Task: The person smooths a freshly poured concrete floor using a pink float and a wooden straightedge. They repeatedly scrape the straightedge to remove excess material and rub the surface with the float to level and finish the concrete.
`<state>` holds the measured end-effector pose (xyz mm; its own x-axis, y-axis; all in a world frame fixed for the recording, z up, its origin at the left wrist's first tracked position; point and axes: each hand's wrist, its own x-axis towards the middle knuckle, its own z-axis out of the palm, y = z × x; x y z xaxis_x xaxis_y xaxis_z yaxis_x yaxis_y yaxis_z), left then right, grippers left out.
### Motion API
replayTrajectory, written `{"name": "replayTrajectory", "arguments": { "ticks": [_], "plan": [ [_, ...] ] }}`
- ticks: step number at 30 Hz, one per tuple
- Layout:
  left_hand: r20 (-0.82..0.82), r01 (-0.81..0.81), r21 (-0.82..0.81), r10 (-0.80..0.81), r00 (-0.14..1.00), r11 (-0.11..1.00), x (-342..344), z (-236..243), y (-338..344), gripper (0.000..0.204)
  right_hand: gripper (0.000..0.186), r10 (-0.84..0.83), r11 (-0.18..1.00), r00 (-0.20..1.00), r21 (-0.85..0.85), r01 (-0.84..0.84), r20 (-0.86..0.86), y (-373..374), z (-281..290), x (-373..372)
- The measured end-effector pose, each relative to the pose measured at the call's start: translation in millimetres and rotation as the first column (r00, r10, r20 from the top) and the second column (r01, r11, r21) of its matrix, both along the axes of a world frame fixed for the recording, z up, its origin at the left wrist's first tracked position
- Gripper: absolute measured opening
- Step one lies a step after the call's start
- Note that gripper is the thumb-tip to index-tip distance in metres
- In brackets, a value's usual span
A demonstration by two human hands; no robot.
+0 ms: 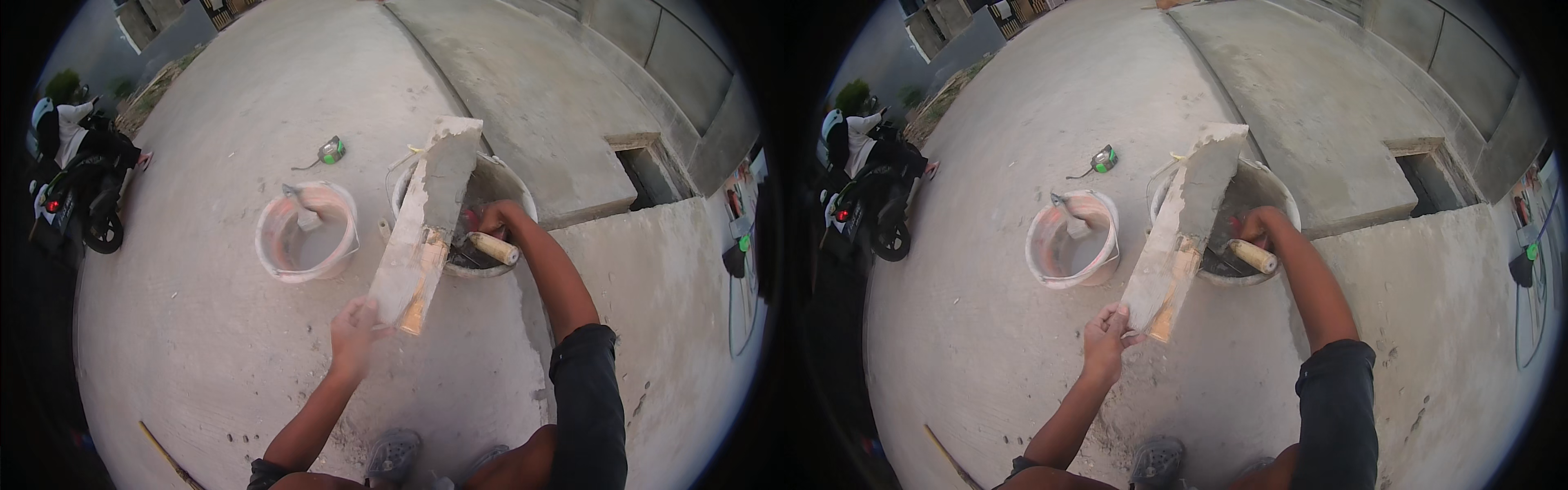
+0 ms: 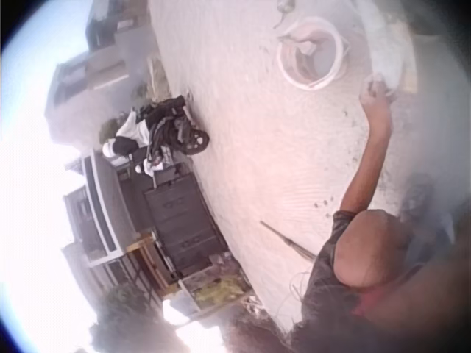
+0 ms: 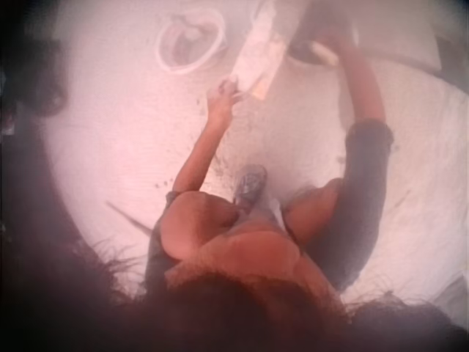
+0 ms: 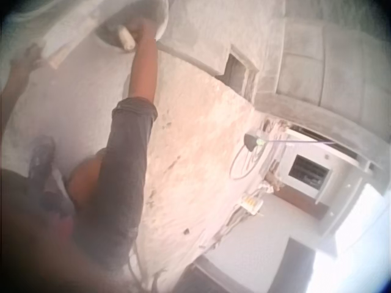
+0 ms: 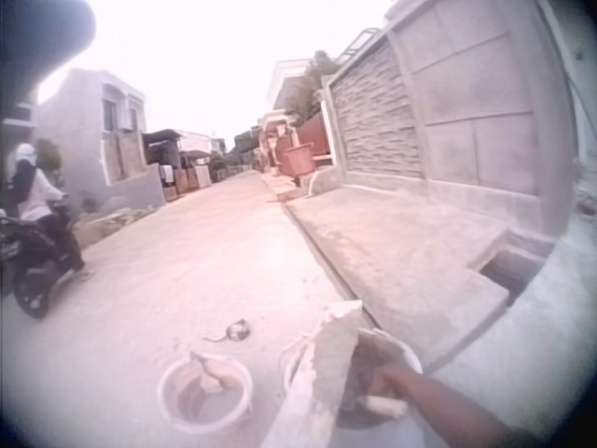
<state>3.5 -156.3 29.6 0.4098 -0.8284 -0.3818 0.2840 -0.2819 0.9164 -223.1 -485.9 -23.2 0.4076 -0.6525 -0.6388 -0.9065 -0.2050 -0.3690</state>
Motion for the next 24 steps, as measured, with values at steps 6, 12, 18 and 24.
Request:
{"name": "replayTrajectory", "arguments": {
  "ticks": [6,12,18,24],
  "plan": [
    [-0.033,0.022,-0.050,-0.024,0.999,0.998,-20,-10,-10,0.036,0.060,0.117,0.990,0.993,-0.072,-0.118,-0.021,-48,-41,-41],
    [0.042,-0.032,-0.040,0.034,0.999,0.999,-3,-8,5,0.034,0.035,-0.074,0.984,0.989,-0.171,0.052,-0.128,22,108,-13],
    [0.024,-0.002,-0.096,0.004,1.000,0.995,-2,-20,2,0.033,0.033,0.130,0.711,0.980,-0.675,-0.196,-0.148,56,135,-43],
    [0.004,-0.047,-0.120,0.048,0.999,0.992,-12,-21,-2,0.032,0.034,0.140,0.683,0.937,-0.654,-0.325,-0.320,29,73,-33]
  ]
}}
